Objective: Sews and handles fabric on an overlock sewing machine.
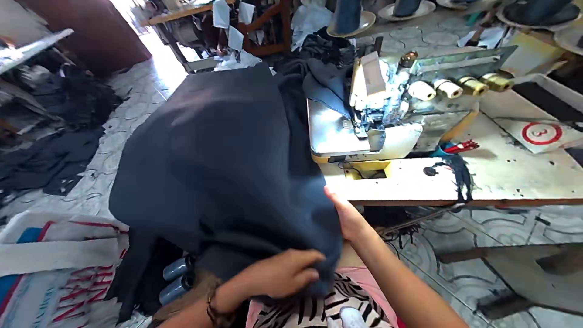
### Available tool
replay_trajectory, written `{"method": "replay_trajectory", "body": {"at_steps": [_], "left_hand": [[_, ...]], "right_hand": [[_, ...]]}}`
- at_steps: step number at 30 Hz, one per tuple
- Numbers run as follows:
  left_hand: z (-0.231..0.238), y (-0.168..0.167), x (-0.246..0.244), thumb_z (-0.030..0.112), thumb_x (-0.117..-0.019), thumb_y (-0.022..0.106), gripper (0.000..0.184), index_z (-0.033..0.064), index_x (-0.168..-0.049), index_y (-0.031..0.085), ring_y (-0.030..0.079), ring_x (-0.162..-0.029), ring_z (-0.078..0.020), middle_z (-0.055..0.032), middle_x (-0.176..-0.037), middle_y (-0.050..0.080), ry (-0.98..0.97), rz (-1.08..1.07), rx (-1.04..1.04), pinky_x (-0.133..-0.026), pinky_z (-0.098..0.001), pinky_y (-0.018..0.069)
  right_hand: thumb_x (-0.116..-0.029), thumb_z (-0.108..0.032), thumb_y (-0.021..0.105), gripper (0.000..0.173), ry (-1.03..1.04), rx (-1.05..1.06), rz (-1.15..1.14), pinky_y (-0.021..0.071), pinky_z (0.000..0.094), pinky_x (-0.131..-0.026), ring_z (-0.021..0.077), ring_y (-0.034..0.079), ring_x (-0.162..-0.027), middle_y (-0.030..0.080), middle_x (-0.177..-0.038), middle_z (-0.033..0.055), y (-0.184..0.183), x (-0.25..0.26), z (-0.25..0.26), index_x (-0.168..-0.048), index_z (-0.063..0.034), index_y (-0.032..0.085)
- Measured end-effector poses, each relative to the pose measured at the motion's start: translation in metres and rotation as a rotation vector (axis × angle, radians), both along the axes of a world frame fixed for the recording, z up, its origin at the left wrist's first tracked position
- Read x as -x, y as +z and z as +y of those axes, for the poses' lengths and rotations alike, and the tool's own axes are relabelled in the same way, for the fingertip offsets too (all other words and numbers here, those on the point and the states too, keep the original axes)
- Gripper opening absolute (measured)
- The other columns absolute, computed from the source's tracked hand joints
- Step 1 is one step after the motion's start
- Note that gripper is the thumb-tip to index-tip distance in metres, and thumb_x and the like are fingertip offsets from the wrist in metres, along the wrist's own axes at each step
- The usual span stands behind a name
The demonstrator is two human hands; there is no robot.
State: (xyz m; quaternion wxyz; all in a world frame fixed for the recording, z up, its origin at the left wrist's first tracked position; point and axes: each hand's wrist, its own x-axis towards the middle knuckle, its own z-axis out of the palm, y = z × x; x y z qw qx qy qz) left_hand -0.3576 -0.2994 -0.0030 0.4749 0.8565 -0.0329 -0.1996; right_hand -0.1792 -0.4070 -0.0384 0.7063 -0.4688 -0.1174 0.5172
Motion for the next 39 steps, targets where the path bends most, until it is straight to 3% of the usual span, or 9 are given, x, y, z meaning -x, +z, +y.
{"method": "replay_trajectory", "body": {"at_steps": [4, 8, 11, 15, 19, 26, 31, 35, 39], "left_hand": [[0.003, 0.002, -0.020, 0.018, -0.0995, 0.064, 0.027, 0.0019, -0.120, 0.071, 0.069, -0.099, -0.0274, -0.0157, -0.105, 0.071, -0.044, -0.338, -0.233, -0.090, -0.0438, 0.0572], [0.050, -0.007, -0.099, 0.031, -0.1056, 0.051, 0.041, 0.0050, -0.134, 0.064, 0.059, -0.126, -0.0312, -0.0141, -0.131, 0.066, 0.198, -0.738, -0.523, -0.108, -0.0489, 0.0472], [0.068, -0.024, -0.136, 0.033, -0.1095, 0.041, 0.049, 0.0000, -0.141, 0.058, 0.058, -0.130, -0.0277, -0.0143, -0.137, 0.064, 0.132, -0.697, -0.351, -0.115, -0.0461, 0.0414], [0.062, -0.038, -0.151, 0.023, -0.1051, 0.052, 0.031, -0.0003, -0.109, 0.072, 0.068, -0.098, -0.0138, -0.0092, -0.102, 0.072, 0.128, -0.681, -0.140, -0.095, -0.0356, 0.0532], [0.059, -0.037, -0.150, 0.017, -0.0902, 0.074, 0.017, 0.0010, -0.093, 0.072, 0.065, -0.091, -0.0083, -0.0044, -0.091, 0.069, 0.150, -0.695, -0.016, -0.086, -0.0257, 0.0539], [0.059, -0.010, -0.146, 0.018, -0.0968, 0.067, 0.018, 0.0035, -0.091, 0.075, 0.063, -0.075, -0.0066, -0.0020, -0.081, 0.069, 0.084, -0.717, -0.197, -0.072, -0.0241, 0.0542], [0.057, -0.007, -0.144, 0.019, -0.1020, 0.059, 0.024, 0.0039, -0.092, 0.075, 0.067, -0.082, -0.0178, -0.0054, -0.079, 0.068, -0.008, -0.796, -0.427, -0.090, -0.0390, 0.0536], [0.050, -0.003, -0.140, 0.020, -0.1028, 0.057, 0.025, 0.0055, -0.093, 0.075, 0.065, -0.079, -0.0186, -0.0044, -0.076, 0.066, -0.033, -0.861, -0.488, -0.087, -0.0387, 0.0523], [0.035, 0.002, -0.135, 0.020, -0.1020, 0.058, 0.022, 0.0075, -0.094, 0.075, 0.065, -0.078, -0.0184, -0.0039, -0.081, 0.067, -0.081, -0.906, -0.510, -0.078, -0.0383, 0.0529]], "right_hand": [[-0.1063, -0.005, 0.045, 0.021, -0.099, 0.045, -0.190, 0.0594, 0.0256, -0.081, 0.0060, 0.070, -0.086, 0.071, -0.096, 0.0030, -0.016, 0.002, -0.008, -0.125, -0.0002, 0.054], [-0.1043, -0.004, 0.043, 0.043, -0.106, -0.053, -0.301, 0.0563, 0.0277, -0.096, 0.0078, 0.067, -0.108, 0.066, -0.125, 0.0099, -0.034, 0.015, -0.026, -0.146, 0.0035, 0.040], [-0.1032, -0.002, 0.042, 0.045, -0.133, -0.084, -0.318, 0.0562, 0.0282, -0.098, 0.0083, 0.067, -0.109, 0.066, -0.126, 0.0103, -0.037, 0.020, -0.039, -0.147, 0.0065, 0.039], [-0.1026, -0.003, 0.043, 0.044, -0.141, -0.072, -0.340, 0.0561, 0.0277, -0.098, 0.0083, 0.067, -0.109, 0.066, -0.125, 0.0094, -0.045, 0.011, -0.057, -0.146, 0.0068, 0.040], [-0.1023, -0.002, 0.043, 0.041, -0.120, -0.067, -0.312, 0.0571, 0.0287, -0.097, 0.0082, 0.068, -0.106, 0.069, -0.121, 0.0068, -0.055, 0.004, -0.066, -0.142, 0.0058, 0.044], [-0.1033, -0.004, 0.043, 0.032, -0.093, -0.080, -0.422, 0.0584, 0.0277, -0.094, 0.0056, 0.069, -0.102, 0.071, -0.114, 0.0020, -0.052, -0.001, -0.071, -0.133, 0.0037, 0.054], [-0.1026, -0.005, 0.048, 0.029, -0.114, -0.089, -0.450, 0.0584, 0.0282, -0.093, 0.0062, 0.070, -0.100, 0.072, -0.111, 0.0027, -0.055, -0.003, -0.073, -0.128, 0.0040, 0.058], [-0.1006, -0.015, 0.055, 0.038, 0.028, -0.112, -0.475, 0.0574, 0.0260, -0.094, 0.0031, 0.068, -0.102, 0.071, -0.113, -0.0004, -0.037, -0.023, -0.066, -0.135, 0.0022, 0.052], [-0.1005, -0.008, 0.056, 0.013, 0.062, -0.187, -0.483, 0.0576, 0.0235, -0.088, -0.0007, 0.068, -0.092, 0.072, -0.096, -0.0084, -0.025, -0.036, -0.048, -0.110, -0.0083, 0.064]]}}
